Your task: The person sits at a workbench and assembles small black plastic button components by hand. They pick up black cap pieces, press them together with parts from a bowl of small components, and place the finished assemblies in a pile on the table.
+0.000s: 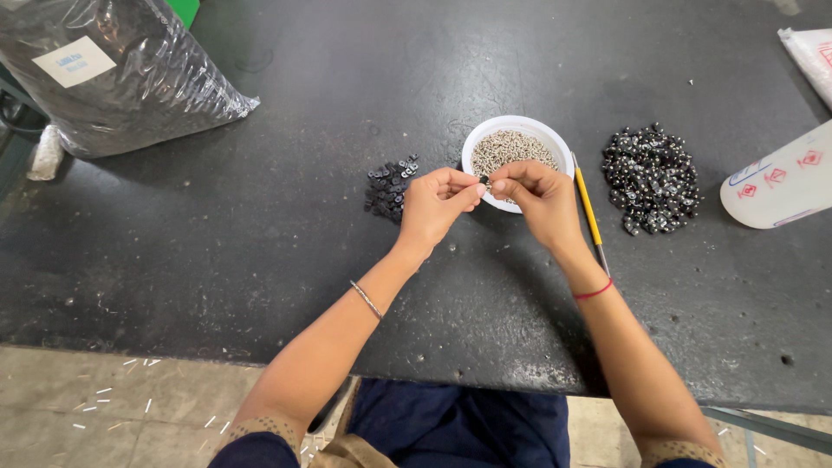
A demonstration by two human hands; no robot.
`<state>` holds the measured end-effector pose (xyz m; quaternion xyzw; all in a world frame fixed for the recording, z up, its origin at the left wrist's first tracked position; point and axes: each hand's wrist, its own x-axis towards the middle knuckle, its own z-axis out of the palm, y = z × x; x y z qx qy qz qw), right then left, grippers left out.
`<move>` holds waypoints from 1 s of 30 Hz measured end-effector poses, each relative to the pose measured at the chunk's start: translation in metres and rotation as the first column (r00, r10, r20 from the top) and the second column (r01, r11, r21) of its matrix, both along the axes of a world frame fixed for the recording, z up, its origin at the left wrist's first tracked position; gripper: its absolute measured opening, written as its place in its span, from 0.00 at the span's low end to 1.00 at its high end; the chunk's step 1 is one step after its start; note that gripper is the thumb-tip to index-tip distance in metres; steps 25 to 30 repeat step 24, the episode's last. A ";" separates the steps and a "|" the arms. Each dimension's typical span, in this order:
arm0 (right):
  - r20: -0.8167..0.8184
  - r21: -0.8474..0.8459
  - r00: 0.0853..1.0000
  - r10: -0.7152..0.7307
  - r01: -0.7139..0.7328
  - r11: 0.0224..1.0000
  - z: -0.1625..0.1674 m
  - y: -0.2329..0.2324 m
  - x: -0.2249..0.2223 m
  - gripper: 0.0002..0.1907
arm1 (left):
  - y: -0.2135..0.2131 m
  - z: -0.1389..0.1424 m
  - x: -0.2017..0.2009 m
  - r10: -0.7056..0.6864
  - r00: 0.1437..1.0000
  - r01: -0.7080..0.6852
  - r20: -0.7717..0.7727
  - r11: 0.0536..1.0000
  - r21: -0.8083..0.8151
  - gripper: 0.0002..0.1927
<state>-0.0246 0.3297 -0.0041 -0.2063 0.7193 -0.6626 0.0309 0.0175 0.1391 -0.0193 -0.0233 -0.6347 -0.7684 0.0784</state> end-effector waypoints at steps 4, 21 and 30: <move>-0.024 -0.015 0.999 -0.023 0.023 1.000 -0.005 -0.004 -0.001 0.04 | -0.003 0.002 0.002 -0.014 1.000 0.014 0.018 1.000 -0.014 0.09; -0.131 0.127 0.991 -0.034 0.051 0.991 0.004 -0.008 0.008 0.04 | 0.000 0.013 0.008 0.048 0.997 -0.058 -0.057 0.980 -0.192 0.07; -0.153 0.162 0.986 -0.065 0.090 0.983 0.005 -0.010 0.010 0.04 | 0.000 0.015 0.009 0.051 0.997 -0.064 -0.057 0.969 -0.238 0.07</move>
